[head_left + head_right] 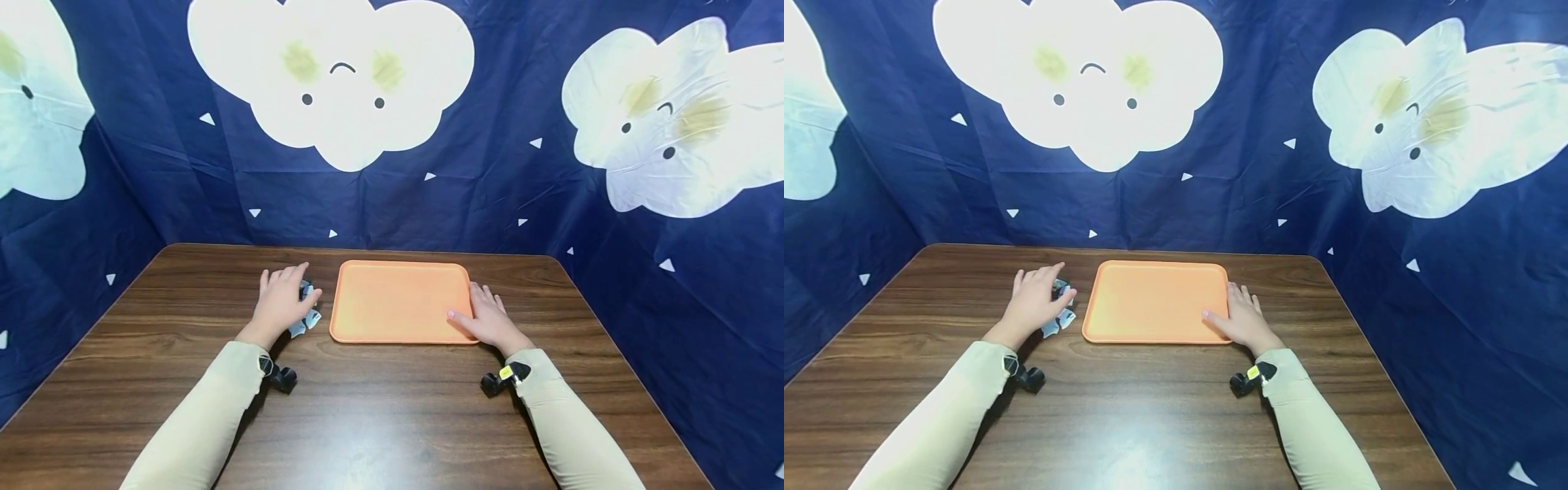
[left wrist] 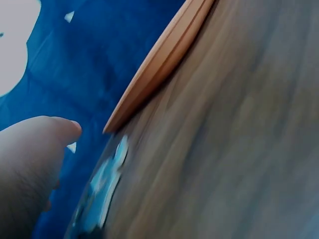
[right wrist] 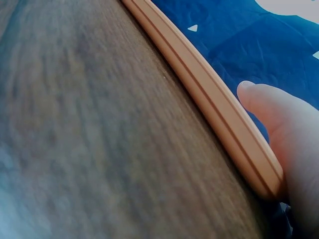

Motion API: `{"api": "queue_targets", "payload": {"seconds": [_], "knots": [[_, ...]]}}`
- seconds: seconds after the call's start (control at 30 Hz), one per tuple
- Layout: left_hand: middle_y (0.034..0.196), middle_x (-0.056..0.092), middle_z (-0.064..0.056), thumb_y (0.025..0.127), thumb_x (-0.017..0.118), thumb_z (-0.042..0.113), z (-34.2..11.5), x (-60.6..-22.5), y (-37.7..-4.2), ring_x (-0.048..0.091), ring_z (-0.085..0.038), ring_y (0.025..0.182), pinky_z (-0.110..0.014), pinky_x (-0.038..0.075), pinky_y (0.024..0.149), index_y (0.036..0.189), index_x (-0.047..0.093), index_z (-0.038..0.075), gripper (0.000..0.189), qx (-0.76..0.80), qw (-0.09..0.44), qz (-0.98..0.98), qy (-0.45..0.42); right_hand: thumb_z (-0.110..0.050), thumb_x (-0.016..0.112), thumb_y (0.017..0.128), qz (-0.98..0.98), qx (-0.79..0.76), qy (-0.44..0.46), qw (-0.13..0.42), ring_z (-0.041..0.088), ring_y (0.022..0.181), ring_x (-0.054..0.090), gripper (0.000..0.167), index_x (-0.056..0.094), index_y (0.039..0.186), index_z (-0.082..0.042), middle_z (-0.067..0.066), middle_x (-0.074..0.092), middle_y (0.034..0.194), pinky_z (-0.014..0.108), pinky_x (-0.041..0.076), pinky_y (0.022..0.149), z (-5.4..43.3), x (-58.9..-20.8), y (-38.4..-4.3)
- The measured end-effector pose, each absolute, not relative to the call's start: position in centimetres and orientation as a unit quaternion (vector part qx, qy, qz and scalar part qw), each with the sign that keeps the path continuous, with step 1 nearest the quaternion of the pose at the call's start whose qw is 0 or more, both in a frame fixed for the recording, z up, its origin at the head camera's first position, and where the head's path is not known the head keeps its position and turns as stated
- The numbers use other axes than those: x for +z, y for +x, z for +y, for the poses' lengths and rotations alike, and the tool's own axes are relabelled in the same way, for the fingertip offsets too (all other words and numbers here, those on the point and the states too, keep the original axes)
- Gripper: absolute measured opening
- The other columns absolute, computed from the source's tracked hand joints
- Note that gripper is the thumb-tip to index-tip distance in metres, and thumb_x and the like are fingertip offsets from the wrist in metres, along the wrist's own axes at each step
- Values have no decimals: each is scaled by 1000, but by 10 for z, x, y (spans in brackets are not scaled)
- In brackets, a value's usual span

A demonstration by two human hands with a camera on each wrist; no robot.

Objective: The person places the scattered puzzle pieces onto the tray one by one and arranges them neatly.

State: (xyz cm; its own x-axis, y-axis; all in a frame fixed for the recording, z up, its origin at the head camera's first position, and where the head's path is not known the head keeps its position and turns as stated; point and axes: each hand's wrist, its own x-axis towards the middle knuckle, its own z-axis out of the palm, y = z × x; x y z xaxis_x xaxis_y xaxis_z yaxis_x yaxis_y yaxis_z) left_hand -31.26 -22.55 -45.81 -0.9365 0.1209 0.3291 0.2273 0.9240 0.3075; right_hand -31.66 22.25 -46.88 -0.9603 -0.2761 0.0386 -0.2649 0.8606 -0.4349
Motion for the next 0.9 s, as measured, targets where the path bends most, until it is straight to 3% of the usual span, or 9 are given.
{"api": "queue_targets", "payload": {"seconds": [0.43, 0.9], "knots": [[142, 47, -26, 95, 60, 39, -258, -469, -320, 40, -51, 128, -74, 11, 111, 146, 48, 1, 65, -167, 129, -977, -40, -66, 50, 95, 965, -219, -140, 8, 45, 152, 9, 102, 13, 159, 4, 24, 18, 165, 62, 3, 119, 222, -470, -316], [125, 58, -21, 93, 65, 40, -263, -472, -326, 46, -46, 116, -70, 24, 102, 118, 69, 3, 44, -182, 134, -974, -7, -68, 45, 97, 961, -236, -144, 4, 45, 152, 8, 100, 14, 158, 5, 25, 18, 164, 63, 3, 119, 223, -471, -316]]}}
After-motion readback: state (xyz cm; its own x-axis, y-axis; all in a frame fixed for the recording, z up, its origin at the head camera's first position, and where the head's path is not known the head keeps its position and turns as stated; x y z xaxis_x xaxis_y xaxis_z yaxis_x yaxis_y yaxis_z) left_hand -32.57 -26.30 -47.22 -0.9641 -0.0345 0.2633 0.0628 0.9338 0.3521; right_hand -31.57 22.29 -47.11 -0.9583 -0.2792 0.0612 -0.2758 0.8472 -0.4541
